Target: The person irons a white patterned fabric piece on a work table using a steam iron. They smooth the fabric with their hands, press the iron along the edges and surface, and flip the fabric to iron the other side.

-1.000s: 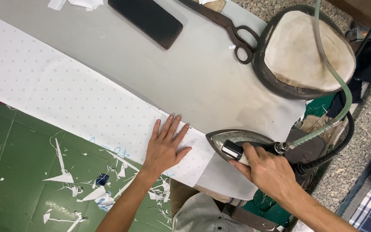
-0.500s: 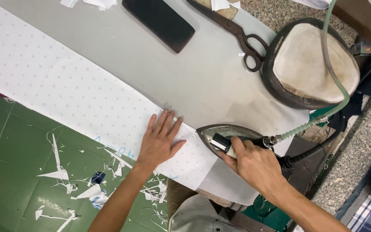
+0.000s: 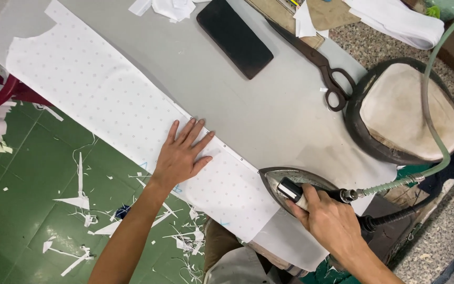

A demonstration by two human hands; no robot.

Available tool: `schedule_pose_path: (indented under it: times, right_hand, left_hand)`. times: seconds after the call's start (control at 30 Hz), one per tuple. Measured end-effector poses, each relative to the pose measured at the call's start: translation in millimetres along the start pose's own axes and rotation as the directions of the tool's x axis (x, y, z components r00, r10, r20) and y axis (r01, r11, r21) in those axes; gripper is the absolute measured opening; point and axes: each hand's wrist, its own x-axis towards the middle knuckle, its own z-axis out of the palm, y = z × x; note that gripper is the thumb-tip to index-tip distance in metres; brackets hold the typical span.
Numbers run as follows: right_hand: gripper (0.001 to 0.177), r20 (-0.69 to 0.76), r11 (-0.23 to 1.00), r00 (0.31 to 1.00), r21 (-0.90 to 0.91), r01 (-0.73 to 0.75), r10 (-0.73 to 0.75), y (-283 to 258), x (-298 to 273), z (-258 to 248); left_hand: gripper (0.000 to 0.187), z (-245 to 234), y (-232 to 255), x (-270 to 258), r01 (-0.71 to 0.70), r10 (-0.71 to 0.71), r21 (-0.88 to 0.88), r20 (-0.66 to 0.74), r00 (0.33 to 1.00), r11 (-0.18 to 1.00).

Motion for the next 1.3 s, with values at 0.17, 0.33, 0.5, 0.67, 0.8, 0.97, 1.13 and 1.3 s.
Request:
schedule_pose_path:
  times: [0.17, 0.33, 0.5, 0.67, 0.8, 0.97, 1.13, 1.3]
  right_hand:
    - [0.059, 0.033, 1.000, 0.999, 0.013, -0.007, 0.007, 1, -1, -2]
    - [0.060, 0.028, 1.000, 1.000, 0.030, 0.006, -0.007, 10, -10, 4]
    - [0.062, 0.043, 0.999, 0.999, 0.039, 0.007, -0.009, 9, -10, 8]
    - [0.059, 0.023, 0.998, 1.000, 0.061, 0.018, -0.020, -5, 5, 0]
    - [0.057, 0.050, 0.996, 0.999, 0.089, 0.002, -0.006, -21, 25, -14]
    - [0.058, 0.016, 0.996, 0.999, 0.085, 0.038, -0.040, -36, 46, -17]
    - [0.057, -0.046, 0.996, 0.998, 0.066, 0.054, -0.051, -50, 64, -20]
    - [0.061, -0.110, 0.997, 0.991, 0.012, 0.073, -0.071, -61, 79, -22]
  left_hand:
    - [0.054, 2, -1, 0, 0.008, -0.008, -0.026, -0.010, 1.000, 1.000]
    - [0.053, 5, -1, 0, 0.017, -0.017, -0.031, -0.014, 1.000, 0.999]
    - [0.053, 5, -1, 2, 0.024, -0.024, -0.027, -0.025, 0.999, 0.999]
    - [0.053, 5, -1, 2, 0.027, -0.028, -0.046, -0.033, 0.999, 0.999]
    - [0.053, 7, -2, 1, 0.031, -0.034, -0.065, -0.038, 0.999, 0.997]
    - [0.053, 3, -3, 2, 0.040, -0.042, -0.073, -0.017, 0.999, 0.996]
    - [0.054, 4, -3, 2, 0.055, -0.055, -0.078, 0.000, 0.998, 0.995]
    - [0.054, 6, -3, 0, 0.068, -0.064, -0.113, 0.041, 0.997, 0.991]
